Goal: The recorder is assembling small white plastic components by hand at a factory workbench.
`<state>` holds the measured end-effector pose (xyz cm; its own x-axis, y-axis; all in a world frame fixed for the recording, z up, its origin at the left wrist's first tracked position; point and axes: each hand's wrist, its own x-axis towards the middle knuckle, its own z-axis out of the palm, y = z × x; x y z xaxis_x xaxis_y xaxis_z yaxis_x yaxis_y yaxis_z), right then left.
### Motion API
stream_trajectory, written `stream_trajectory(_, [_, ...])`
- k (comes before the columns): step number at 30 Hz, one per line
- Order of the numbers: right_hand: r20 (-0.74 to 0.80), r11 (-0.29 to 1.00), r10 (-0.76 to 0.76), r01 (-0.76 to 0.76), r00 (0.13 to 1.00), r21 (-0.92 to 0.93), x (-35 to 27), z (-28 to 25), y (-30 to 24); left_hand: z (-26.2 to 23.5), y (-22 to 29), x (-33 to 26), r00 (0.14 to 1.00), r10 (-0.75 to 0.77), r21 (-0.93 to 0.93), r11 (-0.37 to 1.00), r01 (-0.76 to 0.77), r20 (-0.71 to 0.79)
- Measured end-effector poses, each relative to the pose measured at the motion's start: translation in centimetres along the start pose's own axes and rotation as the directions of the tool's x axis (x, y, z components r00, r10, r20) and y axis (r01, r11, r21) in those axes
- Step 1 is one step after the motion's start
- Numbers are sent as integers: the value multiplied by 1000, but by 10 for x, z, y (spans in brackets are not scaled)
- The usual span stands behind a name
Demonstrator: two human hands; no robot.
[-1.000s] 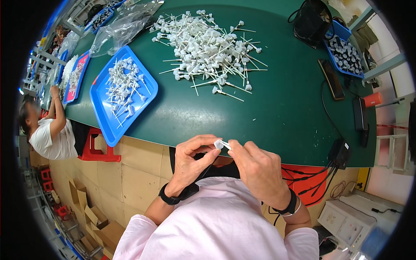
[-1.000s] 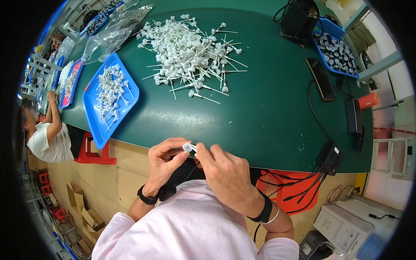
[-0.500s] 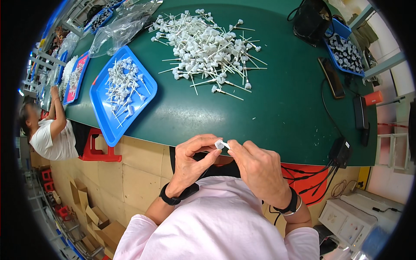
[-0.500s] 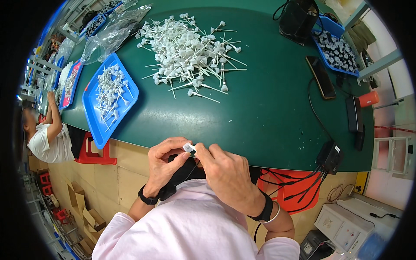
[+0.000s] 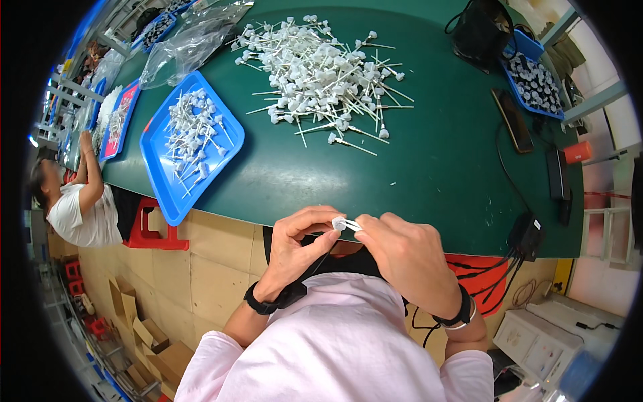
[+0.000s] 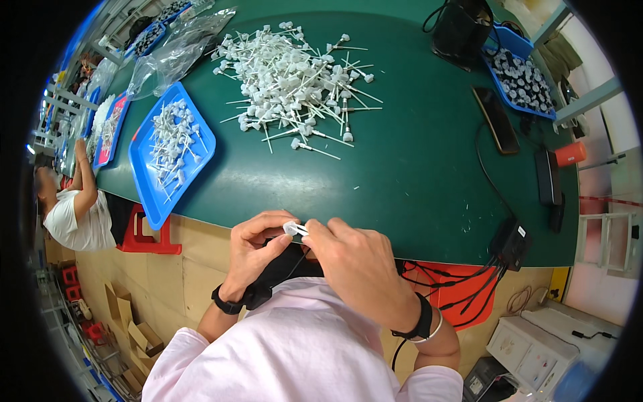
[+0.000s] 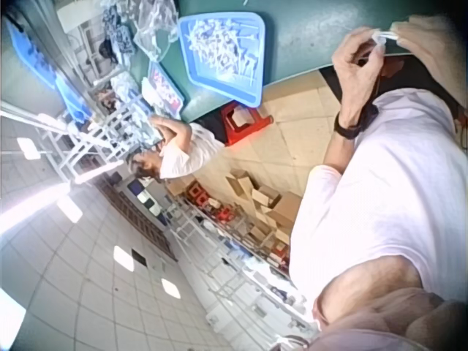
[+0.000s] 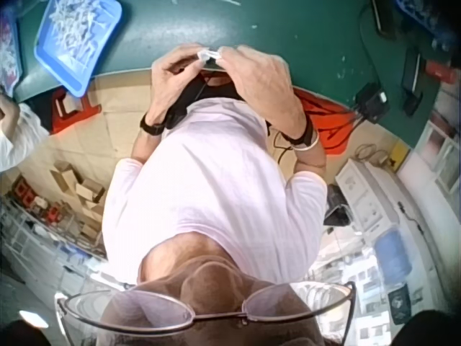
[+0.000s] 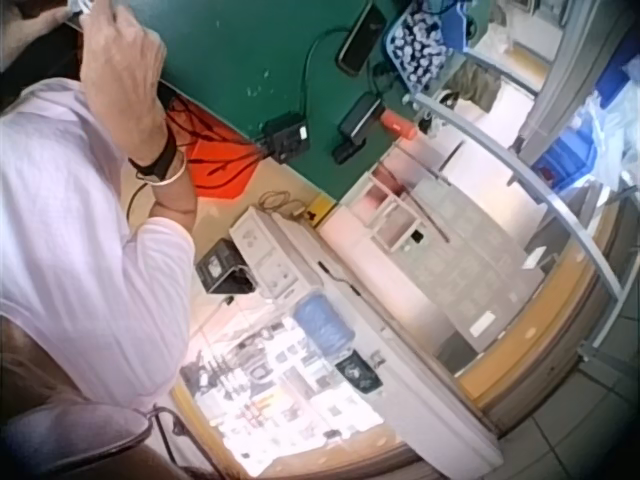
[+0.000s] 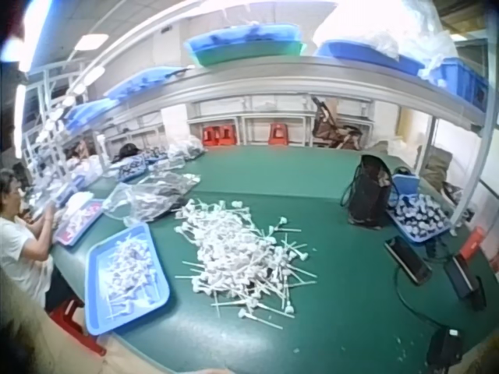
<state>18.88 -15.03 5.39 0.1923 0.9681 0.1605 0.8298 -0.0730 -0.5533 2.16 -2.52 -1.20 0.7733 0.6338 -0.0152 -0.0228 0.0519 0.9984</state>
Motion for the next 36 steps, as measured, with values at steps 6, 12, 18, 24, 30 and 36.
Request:
stream_trajectory(6, [-101, 998, -38, 33, 994, -51, -3, 4, -6, -1, -1, -1, 998, -59, -136, 989, 62, 23])
stream_trajectory(12, [-80, 999, -37, 34, 996, -37, -1, 12, -8, -1, 2, -2, 998, -59, -137, 989, 62, 24])
stream_trajectory(18, [-71, 999, -30, 27, 997, -39, 0, 13, -8, -2, 3, -2, 998, -61, -129, 990, 65, 32])
stream_trajectory(24, [-57, 999, -29, 28, 998, -26, 0, 13, -8, -1, 1, -2, 999, -34, -138, 990, 37, 22])
stream_trajectory(30, [-46, 999, -35, 35, 998, -7, 0, 12, -7, -2, 1, -2, 1000, -15, -81, 997, 17, 26])
stream_trajectory(36, [-17, 993, -28, 29, 999, 118, 4, 8, -2, -2, 7, -2, 999, -1, 41, 999, -1, 39])
